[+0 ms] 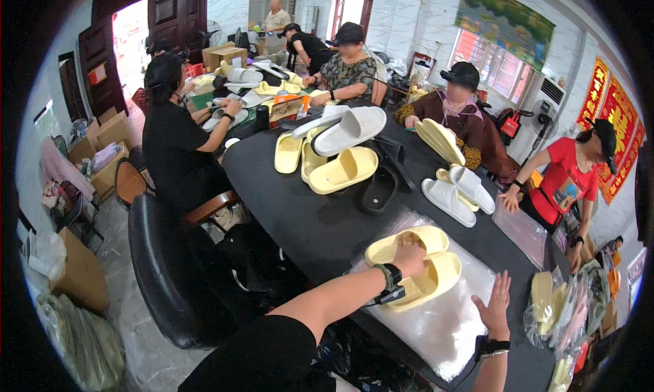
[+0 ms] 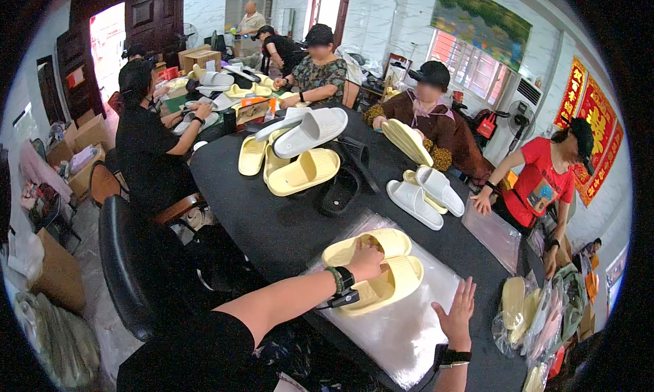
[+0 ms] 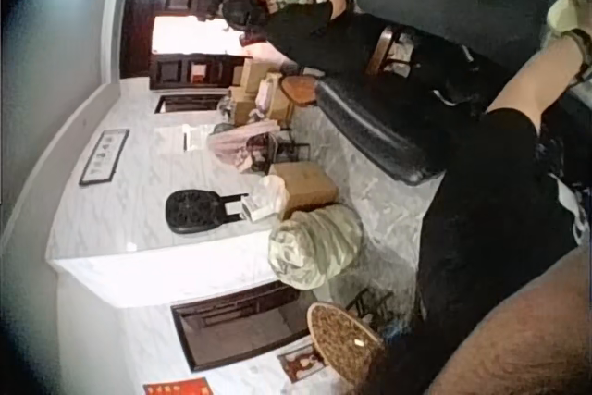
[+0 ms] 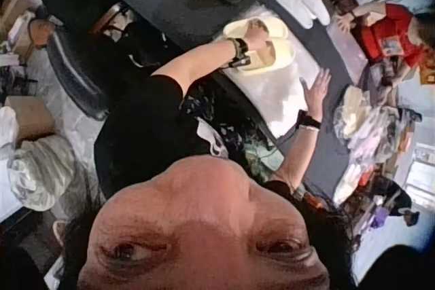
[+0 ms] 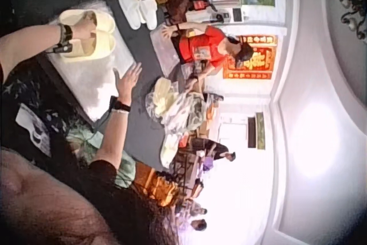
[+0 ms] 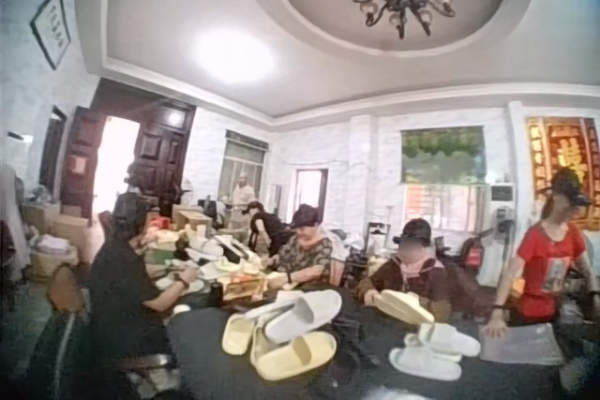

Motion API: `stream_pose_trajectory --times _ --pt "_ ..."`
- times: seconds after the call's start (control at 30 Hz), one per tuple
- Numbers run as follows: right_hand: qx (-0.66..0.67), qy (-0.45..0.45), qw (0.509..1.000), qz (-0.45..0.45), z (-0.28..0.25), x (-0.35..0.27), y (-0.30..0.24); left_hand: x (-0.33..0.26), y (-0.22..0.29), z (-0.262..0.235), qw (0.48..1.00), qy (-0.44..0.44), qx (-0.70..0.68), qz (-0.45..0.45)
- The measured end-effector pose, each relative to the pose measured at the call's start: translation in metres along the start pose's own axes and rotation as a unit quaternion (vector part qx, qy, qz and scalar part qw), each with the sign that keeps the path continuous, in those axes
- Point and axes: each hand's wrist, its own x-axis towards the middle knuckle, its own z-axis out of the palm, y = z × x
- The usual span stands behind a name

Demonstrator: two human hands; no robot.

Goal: The recorder picks up pairs of slippers/slides, places them into plastic bags, and organizes the packed units in a manufacturing workshop.

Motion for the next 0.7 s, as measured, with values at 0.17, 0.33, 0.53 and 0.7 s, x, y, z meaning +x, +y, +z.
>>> stream_pose_trajectory --times 0.17,0.33,0.53,0.7 --pt "-0.012 -0.22 0.965 0.141 0.043 0.009 0.004 0.006 -0.007 0.014 0.999 0.031 -0.003 0.016" --pt "0.011 -0.212 0.967 0.142 0.041 0.01 -0.001 0.004 -0.007 0.005 1.0 -0.011 -0.022 0.013" --pt "-0.072 -0.106 0.989 0.075 0.025 -0.03 -0.02 0.002 -0.007 0.018 0.998 0.056 -0.006 0.008" --pt "-0.007 -0.283 0.958 0.041 0.031 -0.09 -0.046 0.008 -0.009 0.018 1.0 0.017 -0.015 0.011"
